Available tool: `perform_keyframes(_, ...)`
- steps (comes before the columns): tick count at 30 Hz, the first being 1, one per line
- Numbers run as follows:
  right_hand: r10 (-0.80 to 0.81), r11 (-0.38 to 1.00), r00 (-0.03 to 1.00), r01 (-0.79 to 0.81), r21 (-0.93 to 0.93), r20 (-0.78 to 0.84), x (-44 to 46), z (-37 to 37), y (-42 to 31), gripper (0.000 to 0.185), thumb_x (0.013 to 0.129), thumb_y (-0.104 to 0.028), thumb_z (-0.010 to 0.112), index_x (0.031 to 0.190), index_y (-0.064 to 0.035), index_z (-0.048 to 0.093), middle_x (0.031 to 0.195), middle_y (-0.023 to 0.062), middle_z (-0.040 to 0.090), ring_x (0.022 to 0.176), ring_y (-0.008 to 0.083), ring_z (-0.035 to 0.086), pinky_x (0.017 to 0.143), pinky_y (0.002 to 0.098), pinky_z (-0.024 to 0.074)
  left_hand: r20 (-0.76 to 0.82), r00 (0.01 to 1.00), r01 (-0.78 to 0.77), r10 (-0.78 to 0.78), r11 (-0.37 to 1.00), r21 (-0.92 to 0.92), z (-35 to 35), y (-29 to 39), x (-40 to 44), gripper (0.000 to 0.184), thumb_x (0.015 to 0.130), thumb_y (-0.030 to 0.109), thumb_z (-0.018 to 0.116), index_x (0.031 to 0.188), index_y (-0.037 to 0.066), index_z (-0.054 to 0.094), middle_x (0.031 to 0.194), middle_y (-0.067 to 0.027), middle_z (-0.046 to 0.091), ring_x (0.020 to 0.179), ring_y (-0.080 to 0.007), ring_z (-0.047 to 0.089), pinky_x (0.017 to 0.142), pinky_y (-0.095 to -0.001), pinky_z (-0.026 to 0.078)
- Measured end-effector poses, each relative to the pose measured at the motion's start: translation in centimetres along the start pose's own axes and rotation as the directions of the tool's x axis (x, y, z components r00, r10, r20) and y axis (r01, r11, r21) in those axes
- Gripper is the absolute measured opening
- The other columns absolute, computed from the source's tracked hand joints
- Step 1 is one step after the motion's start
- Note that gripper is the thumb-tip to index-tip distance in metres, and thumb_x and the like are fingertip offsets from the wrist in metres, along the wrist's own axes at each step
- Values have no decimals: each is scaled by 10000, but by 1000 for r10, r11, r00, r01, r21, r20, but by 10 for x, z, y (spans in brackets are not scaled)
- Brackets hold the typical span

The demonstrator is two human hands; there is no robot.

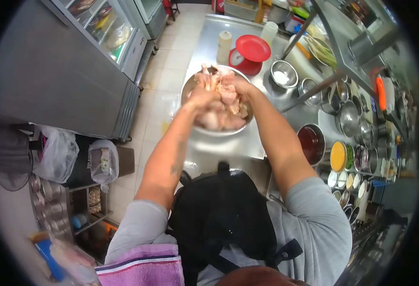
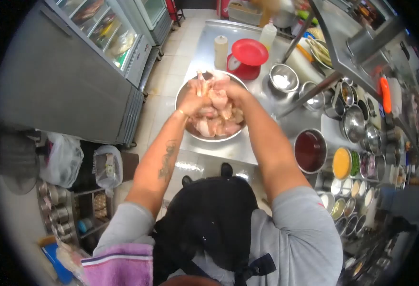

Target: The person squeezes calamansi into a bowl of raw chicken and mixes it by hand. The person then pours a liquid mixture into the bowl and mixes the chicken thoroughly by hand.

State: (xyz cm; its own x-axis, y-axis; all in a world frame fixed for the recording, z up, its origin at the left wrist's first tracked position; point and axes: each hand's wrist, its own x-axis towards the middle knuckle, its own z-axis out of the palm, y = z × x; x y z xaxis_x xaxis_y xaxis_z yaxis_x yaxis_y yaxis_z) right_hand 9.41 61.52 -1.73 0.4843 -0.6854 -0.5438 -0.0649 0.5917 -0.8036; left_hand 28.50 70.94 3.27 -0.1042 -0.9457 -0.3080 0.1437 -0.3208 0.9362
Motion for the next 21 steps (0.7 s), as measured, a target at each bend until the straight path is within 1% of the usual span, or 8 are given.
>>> perform_keyframes(3,-89,991,994,82,-106,-61,-18,10,-18,326,916,-220,743,1213,-89,715,1080,77,734,993,186,702,851,354,569,97,994,-55,52,998,33,-9,23,0,673,737,57,848,1363,56,601,1168,-75,681,1070,-175,679,756,-335,638)
perform_keyframes(6,-249,814,965,162,-558,-82,-68,53,-54,432,889,-202,730,1293,-50,724,1191,89,733,1107,224,675,933,373,538,164,979,-189,123,847,496,-21,33,3,731,783,65,806,1457,22,525,1217,-105,679,1068,-209,691,776,-342,642)
perform_keyframes(11,-234,743,961,78,-664,-149,-77,60,-59,571,875,-168,709,1436,-80,654,1157,136,752,1078,234,703,943,359,559,76,996,-79,54,923,377,-45,-9,9,881,765,142,859,1537,9,455,1227,-149,714,1080,-228,705,878,-316,585)
perform_keyframes(14,-408,330,906,33,-943,-111,-51,23,-48,655,872,-287,746,1478,-83,607,1401,226,666,1257,309,675,1037,404,541,147,980,-176,132,919,352,-56,-46,12,977,738,169,895,1566,3,404,1324,-171,653,1171,-237,671,978,-343,578)
perform_keyframes(16,-481,310,870,54,-949,-107,-13,3,-25,706,859,-311,771,1502,-88,579,1425,231,647,1286,319,658,1048,417,532,-66,989,-37,130,659,751,-35,-54,-9,1168,632,250,969,1597,5,359,1383,-203,625,1260,-294,638,1059,-370,537)
perform_keyframes(18,-546,251,829,27,-968,-119,19,-14,-7,746,870,-421,765,1516,-108,564,1395,176,682,1280,327,654,1056,436,520,-81,993,3,82,684,730,-9,-46,-28,1239,593,286,987,1612,14,336,1408,-214,611,1307,-316,608,1095,-374,507)
perform_keyframes(19,-542,249,833,30,-968,-114,41,-27,10,746,870,-421,765,1516,-108,564,1395,176,682,1280,327,654,1056,436,520,-93,995,45,30,707,706,-1,-46,-32,1310,555,323,1004,1626,23,313,1432,-225,598,1353,-338,579,1132,-379,477)
perform_keyframes(21,-102,838,992,45,-543,-75,55,-28,19,674,905,-387,772,1479,-80,599,1362,147,698,1241,268,661,1028,400,528,-115,993,64,23,715,696,8,-56,-25,1322,564,305,1000,1642,40,281,1442,-232,590,1381,-350,555,1147,-383,461)
